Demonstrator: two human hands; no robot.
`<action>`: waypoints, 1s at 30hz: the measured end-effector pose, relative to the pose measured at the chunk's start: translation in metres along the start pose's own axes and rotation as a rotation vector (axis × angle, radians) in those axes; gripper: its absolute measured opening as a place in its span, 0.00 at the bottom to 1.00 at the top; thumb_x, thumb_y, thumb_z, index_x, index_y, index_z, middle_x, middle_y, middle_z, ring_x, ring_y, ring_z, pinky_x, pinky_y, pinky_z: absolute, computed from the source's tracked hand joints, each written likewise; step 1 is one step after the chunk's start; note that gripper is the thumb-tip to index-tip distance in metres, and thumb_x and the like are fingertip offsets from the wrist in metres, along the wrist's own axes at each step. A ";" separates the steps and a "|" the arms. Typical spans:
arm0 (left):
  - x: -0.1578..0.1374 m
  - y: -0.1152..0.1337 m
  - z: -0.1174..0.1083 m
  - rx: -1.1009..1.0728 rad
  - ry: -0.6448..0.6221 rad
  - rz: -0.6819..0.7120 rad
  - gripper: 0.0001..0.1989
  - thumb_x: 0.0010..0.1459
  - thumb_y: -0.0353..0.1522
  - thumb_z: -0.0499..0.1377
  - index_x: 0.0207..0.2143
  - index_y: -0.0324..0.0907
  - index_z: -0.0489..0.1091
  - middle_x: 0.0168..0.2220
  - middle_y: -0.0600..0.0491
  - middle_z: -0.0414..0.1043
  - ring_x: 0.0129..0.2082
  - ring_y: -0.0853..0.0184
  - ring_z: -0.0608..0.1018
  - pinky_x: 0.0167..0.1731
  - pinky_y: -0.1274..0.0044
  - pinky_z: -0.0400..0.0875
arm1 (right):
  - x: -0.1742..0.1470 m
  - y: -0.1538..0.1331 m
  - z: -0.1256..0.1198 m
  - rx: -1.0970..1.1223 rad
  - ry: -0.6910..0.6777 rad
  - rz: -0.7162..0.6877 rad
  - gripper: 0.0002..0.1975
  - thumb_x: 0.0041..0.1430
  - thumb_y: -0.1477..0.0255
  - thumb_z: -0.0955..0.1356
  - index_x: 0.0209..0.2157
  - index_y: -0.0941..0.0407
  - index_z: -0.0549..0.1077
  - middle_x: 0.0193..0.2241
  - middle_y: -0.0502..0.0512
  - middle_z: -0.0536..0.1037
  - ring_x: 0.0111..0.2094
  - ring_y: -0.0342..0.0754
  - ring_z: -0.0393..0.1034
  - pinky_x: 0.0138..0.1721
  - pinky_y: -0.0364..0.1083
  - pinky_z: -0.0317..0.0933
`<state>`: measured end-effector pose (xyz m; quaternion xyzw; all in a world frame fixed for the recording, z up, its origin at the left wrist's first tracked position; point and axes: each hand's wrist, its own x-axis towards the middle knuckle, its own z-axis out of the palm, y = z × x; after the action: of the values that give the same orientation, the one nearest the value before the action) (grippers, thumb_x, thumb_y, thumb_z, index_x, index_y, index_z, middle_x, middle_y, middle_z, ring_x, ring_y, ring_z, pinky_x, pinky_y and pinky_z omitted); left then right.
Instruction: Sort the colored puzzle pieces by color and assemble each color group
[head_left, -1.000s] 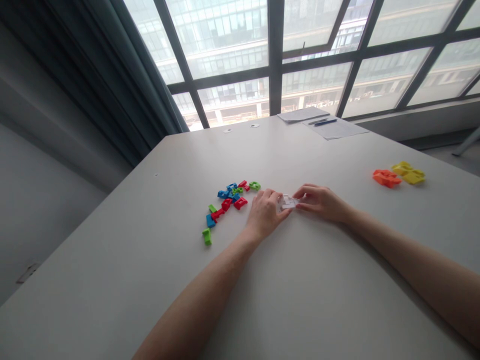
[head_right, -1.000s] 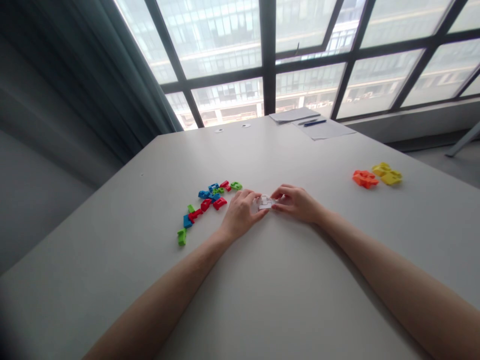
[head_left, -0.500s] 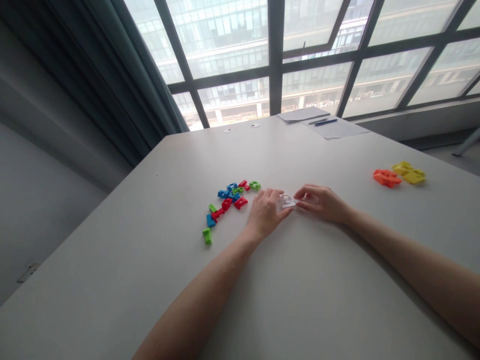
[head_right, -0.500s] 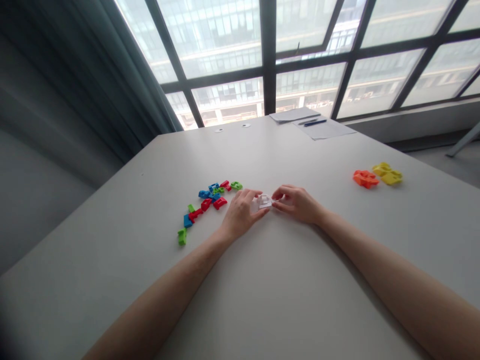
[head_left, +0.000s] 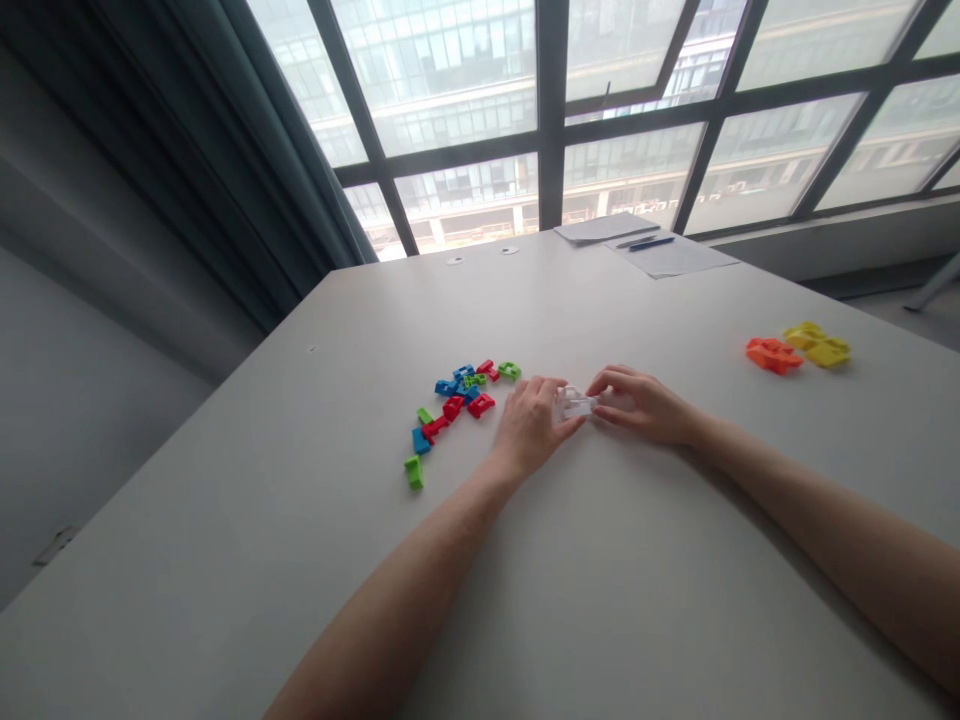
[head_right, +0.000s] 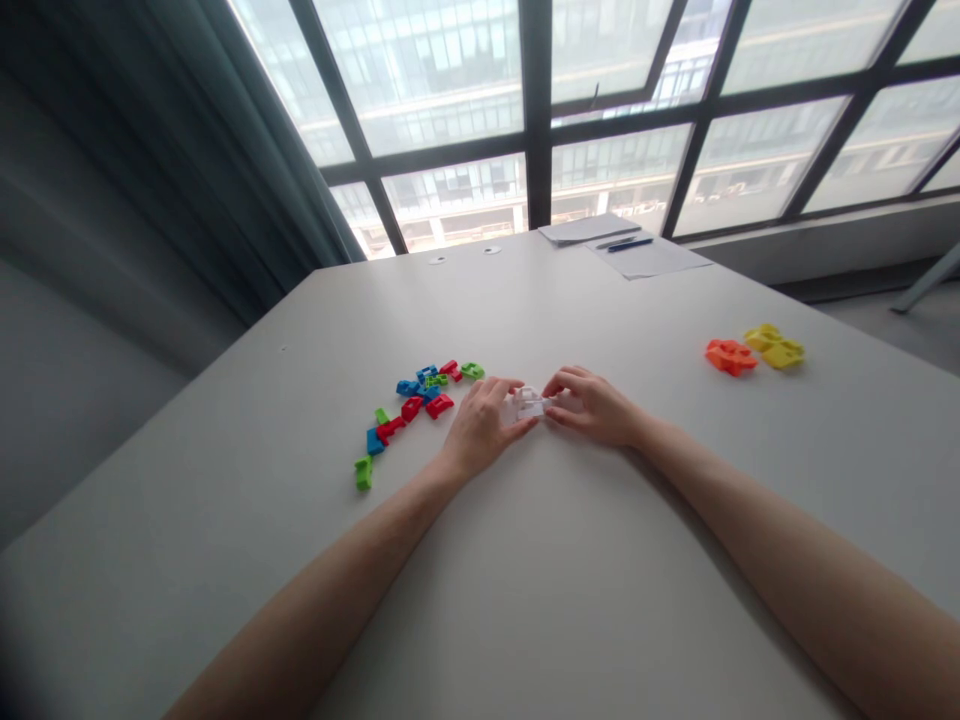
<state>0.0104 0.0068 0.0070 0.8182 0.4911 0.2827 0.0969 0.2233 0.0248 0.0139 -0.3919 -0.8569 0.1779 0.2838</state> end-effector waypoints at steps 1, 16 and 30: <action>0.000 0.000 0.000 -0.002 -0.001 -0.003 0.20 0.54 0.37 0.65 0.48 0.43 0.66 0.47 0.49 0.72 0.49 0.58 0.70 0.50 0.67 0.67 | 0.000 0.000 0.000 -0.002 0.003 0.001 0.09 0.59 0.65 0.66 0.37 0.54 0.73 0.35 0.56 0.75 0.38 0.51 0.69 0.40 0.49 0.62; 0.000 0.003 -0.002 -0.012 0.013 -0.045 0.18 0.52 0.35 0.67 0.42 0.44 0.63 0.42 0.50 0.71 0.45 0.58 0.72 0.45 0.68 0.69 | 0.002 0.002 0.002 0.015 0.045 0.084 0.12 0.61 0.63 0.63 0.33 0.54 0.73 0.32 0.56 0.74 0.33 0.48 0.68 0.35 0.46 0.61; 0.000 0.002 -0.003 -0.008 0.011 0.001 0.12 0.52 0.35 0.67 0.35 0.44 0.67 0.43 0.51 0.69 0.47 0.60 0.71 0.47 0.68 0.68 | 0.001 0.002 0.004 0.010 0.094 0.099 0.11 0.61 0.63 0.63 0.34 0.55 0.73 0.31 0.55 0.74 0.25 0.43 0.64 0.28 0.44 0.60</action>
<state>0.0107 0.0053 0.0103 0.8164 0.4902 0.2893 0.0973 0.2213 0.0268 0.0105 -0.4404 -0.8212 0.1776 0.3163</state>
